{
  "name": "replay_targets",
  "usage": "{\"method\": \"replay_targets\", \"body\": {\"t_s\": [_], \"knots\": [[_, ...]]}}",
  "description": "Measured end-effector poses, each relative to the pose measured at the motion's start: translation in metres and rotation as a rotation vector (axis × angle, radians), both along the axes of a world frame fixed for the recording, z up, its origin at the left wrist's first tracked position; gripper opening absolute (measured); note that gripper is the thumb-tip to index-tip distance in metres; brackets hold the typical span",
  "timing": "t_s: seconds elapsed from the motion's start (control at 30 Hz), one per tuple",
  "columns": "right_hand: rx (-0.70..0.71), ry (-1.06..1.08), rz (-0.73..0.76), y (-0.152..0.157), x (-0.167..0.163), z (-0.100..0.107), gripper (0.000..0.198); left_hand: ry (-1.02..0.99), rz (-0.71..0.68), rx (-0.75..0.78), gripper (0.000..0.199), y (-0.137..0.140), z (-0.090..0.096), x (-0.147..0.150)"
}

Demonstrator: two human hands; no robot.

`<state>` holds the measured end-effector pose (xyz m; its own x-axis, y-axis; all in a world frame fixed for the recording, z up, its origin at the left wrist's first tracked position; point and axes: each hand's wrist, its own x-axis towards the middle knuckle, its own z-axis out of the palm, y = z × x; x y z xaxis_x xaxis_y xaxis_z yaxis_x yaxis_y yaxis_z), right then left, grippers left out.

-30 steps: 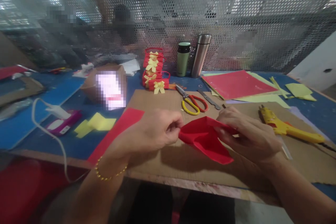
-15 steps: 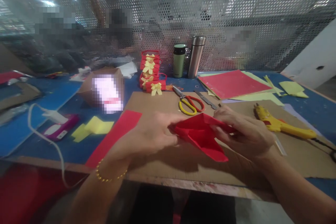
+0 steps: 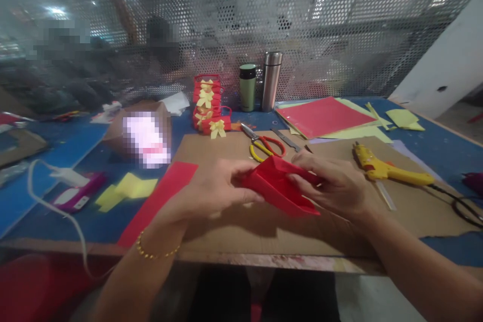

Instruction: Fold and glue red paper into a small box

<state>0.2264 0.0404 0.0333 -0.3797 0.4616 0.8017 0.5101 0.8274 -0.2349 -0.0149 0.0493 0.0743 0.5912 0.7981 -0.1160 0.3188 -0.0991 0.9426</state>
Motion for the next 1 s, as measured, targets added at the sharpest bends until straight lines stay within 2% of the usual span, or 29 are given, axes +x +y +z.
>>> {"method": "replay_targets", "body": {"t_s": [0.1,0.23,0.43,0.6,0.7,0.8,0.9,1.0], "knots": [[-0.034,-0.007,0.012,0.000,-0.002,-0.001,0.012,-0.048,-0.010,-0.044,0.046,0.000,-0.003,0.004],[-0.120,-0.020,-0.016,0.003,-0.002,-0.007,0.012,-0.082,0.030,-0.132,0.041,0.002,-0.011,0.008],[-0.262,0.025,-0.018,0.009,-0.002,-0.014,0.025,-0.049,0.029,-0.111,0.037,0.011,-0.015,0.011],[-0.377,0.068,0.048,0.007,-0.001,-0.007,0.026,-0.069,0.040,-0.126,0.036,0.010,-0.013,0.013],[-0.494,0.077,0.104,0.006,0.000,0.000,0.034,-0.102,0.083,-0.145,0.034,0.008,-0.014,0.013],[-0.575,0.169,0.104,0.007,0.001,0.003,0.046,-0.136,0.162,-0.118,0.032,0.010,-0.017,0.013],[-0.576,0.303,0.028,0.010,0.001,0.002,0.056,-0.202,0.307,0.001,0.031,0.015,-0.020,0.013],[-0.667,0.360,0.051,0.013,-0.001,-0.002,0.058,-0.234,0.443,0.098,0.029,0.020,-0.025,0.014]]}}
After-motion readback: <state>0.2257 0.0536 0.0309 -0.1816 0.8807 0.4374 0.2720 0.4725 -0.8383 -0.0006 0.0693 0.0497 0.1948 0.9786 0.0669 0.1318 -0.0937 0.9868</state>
